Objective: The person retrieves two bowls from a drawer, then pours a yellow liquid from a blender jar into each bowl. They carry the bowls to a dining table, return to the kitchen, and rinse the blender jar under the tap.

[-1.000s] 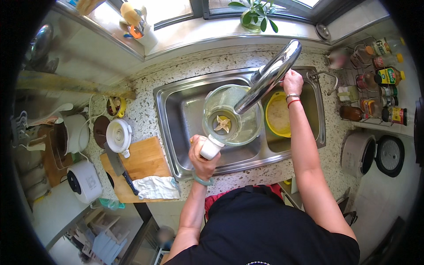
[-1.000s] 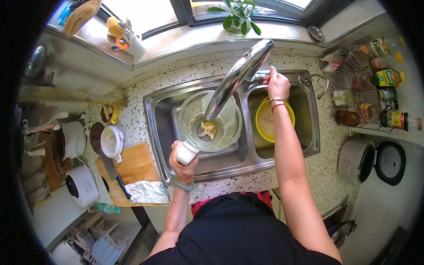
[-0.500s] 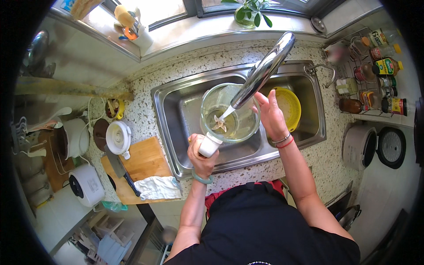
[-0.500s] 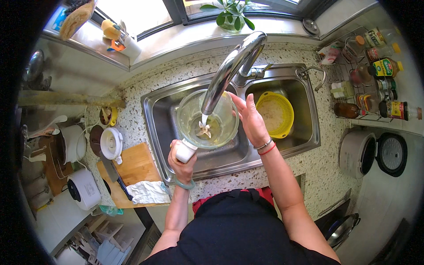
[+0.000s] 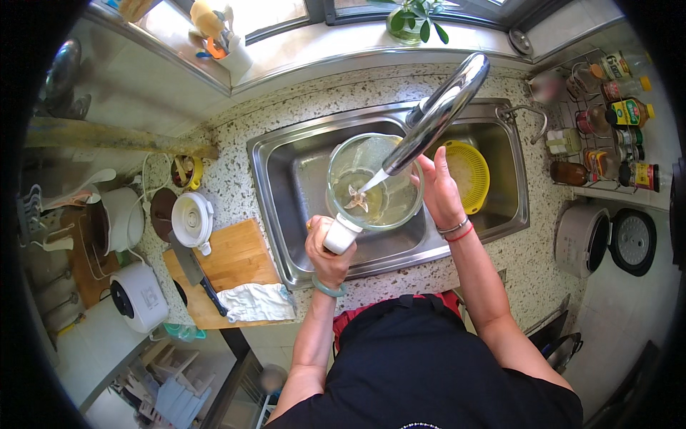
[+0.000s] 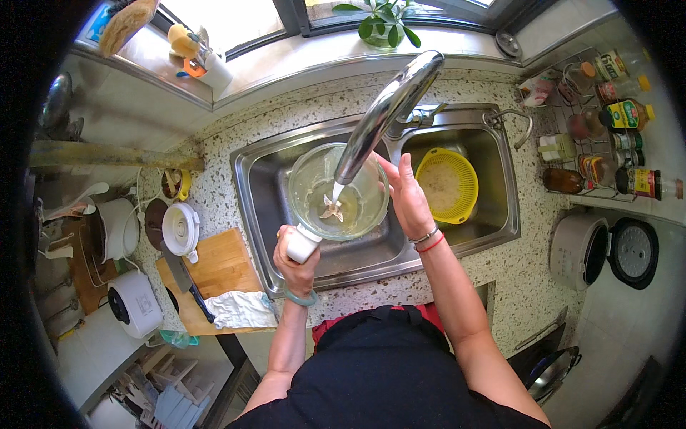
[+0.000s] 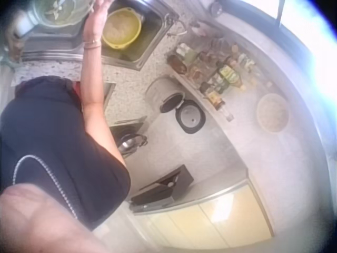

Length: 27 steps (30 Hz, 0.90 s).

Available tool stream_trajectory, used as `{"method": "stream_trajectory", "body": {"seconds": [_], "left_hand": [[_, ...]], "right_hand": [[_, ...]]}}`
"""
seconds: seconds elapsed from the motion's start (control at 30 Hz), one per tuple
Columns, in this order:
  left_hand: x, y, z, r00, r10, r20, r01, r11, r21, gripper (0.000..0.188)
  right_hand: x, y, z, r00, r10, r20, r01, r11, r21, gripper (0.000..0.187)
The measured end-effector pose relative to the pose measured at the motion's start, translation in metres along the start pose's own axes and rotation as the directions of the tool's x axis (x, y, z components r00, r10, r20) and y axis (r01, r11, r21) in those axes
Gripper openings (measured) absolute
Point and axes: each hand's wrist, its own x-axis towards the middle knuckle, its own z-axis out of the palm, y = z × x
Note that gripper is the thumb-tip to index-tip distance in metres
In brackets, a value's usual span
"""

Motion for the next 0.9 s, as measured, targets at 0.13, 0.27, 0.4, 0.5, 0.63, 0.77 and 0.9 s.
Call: {"method": "stream_trajectory", "body": {"seconds": [0.13,0.27,0.4,0.5,0.63,0.77,0.9], "left_hand": [[0.0,-0.002,-0.003,1.0,0.012,0.01,-0.012,1.0,0.005,0.022],[0.0,-0.002,-0.003,1.0,0.024,0.003,-0.024,1.0,-0.006,0.022],[0.001,-0.001,-0.004,0.999,0.025,0.024,-0.026,0.999,0.031,0.022],[0.0,-0.002,-0.006,0.999,-0.012,0.053,0.01,0.999,0.043,0.022],[-0.001,-0.001,-0.007,0.998,-0.025,0.052,0.023,0.999,0.035,0.022],[-0.002,-0.002,-0.007,0.999,-0.017,0.051,0.015,0.999,0.038,0.022],[-0.002,-0.001,-0.008,0.999,-0.018,0.04,0.018,1.0,0.018,0.022]], "right_hand": [[-0.001,0.0,0.002,1.0,-0.006,0.029,0.007,0.999,-0.038,0.079],[-0.005,0.001,0.007,0.999,-0.038,0.039,0.041,0.995,-0.091,0.078],[0.0,0.011,0.005,0.996,-0.084,-0.038,0.08,0.993,-0.087,0.079],[-0.002,0.009,-0.002,0.992,-0.07,-0.104,0.06,0.994,-0.097,0.077],[-0.003,0.009,-0.002,0.987,-0.068,-0.147,0.048,0.99,-0.136,0.067],[-0.002,0.014,-0.01,0.979,-0.084,-0.185,0.069,0.994,-0.09,0.057],[0.001,0.011,-0.016,0.976,-0.109,-0.191,0.102,0.994,-0.048,0.054]]}}
